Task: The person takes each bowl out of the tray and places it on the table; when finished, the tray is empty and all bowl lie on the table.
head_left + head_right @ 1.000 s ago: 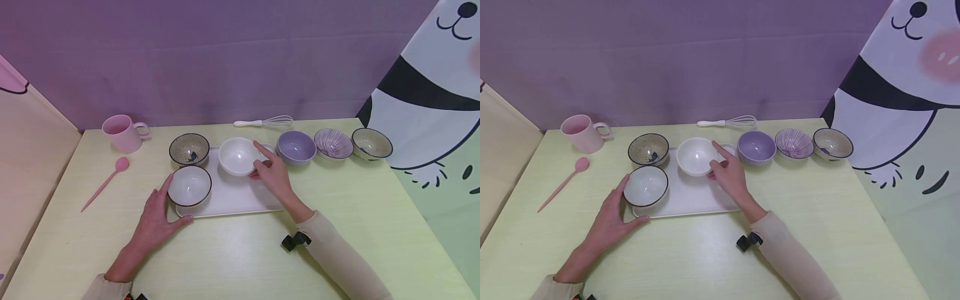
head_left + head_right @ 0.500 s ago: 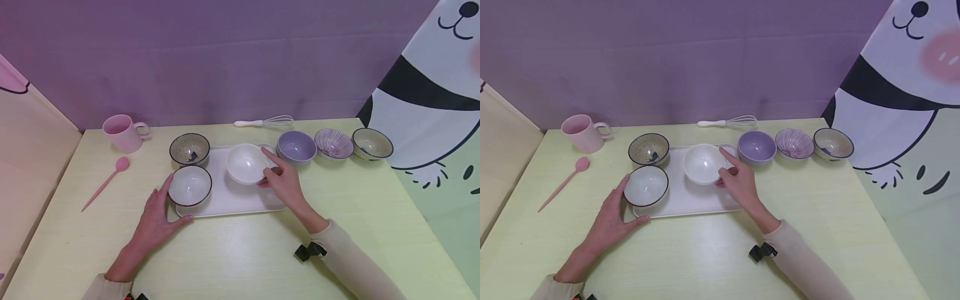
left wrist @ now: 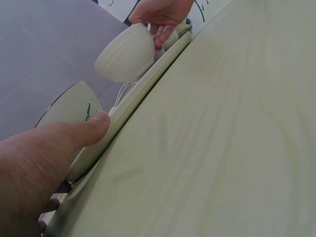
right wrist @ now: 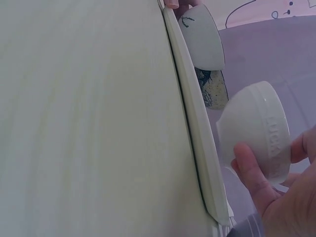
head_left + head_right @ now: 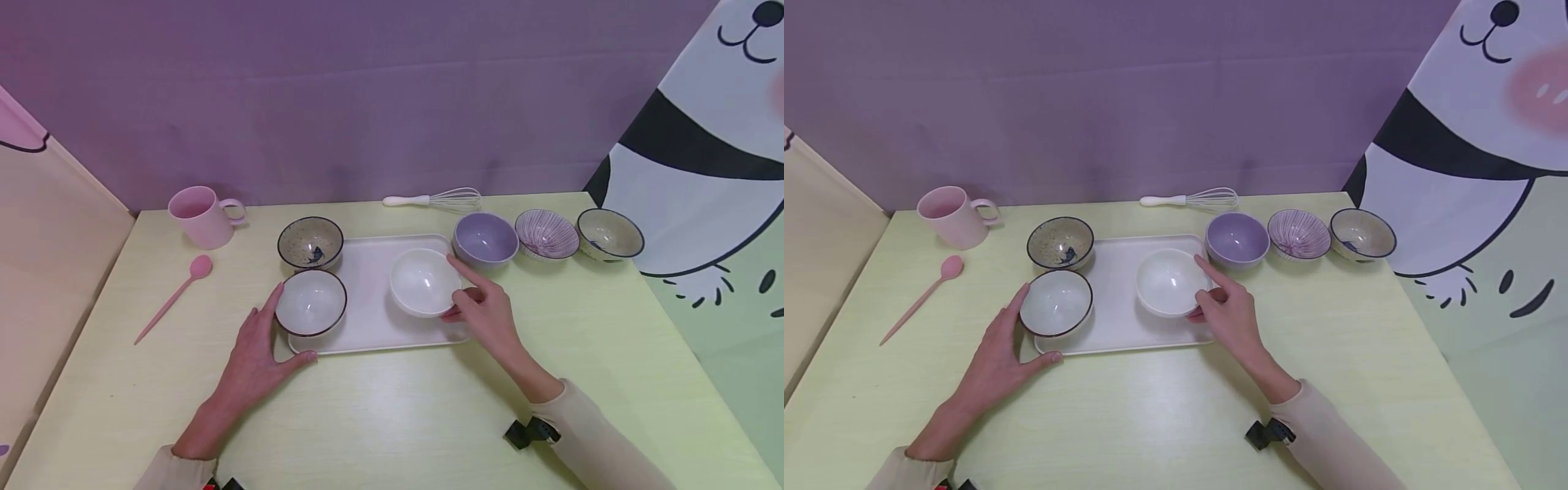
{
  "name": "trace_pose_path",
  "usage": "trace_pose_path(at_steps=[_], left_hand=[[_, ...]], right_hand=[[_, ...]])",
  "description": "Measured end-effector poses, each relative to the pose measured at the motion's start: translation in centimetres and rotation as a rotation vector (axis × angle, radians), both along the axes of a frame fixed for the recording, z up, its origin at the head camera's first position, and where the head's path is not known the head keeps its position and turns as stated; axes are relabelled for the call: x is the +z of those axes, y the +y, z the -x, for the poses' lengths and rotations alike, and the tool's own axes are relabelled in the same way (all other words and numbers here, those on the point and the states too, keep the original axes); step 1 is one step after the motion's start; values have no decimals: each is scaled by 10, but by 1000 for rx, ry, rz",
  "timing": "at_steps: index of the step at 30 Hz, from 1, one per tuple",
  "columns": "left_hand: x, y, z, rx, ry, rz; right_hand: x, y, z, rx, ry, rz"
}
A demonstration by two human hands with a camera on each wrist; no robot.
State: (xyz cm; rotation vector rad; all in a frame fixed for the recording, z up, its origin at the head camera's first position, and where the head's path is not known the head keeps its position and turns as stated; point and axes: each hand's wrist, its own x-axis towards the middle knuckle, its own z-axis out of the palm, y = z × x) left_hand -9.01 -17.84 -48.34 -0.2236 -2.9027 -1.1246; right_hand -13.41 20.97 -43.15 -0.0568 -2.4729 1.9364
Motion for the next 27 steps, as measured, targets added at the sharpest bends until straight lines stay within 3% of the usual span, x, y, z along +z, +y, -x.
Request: trace_pose_path(at_steps=[27], left_hand=[[0, 0, 0, -3, 10, -5]], right_hand=[[5, 63, -32, -120, 57, -11]])
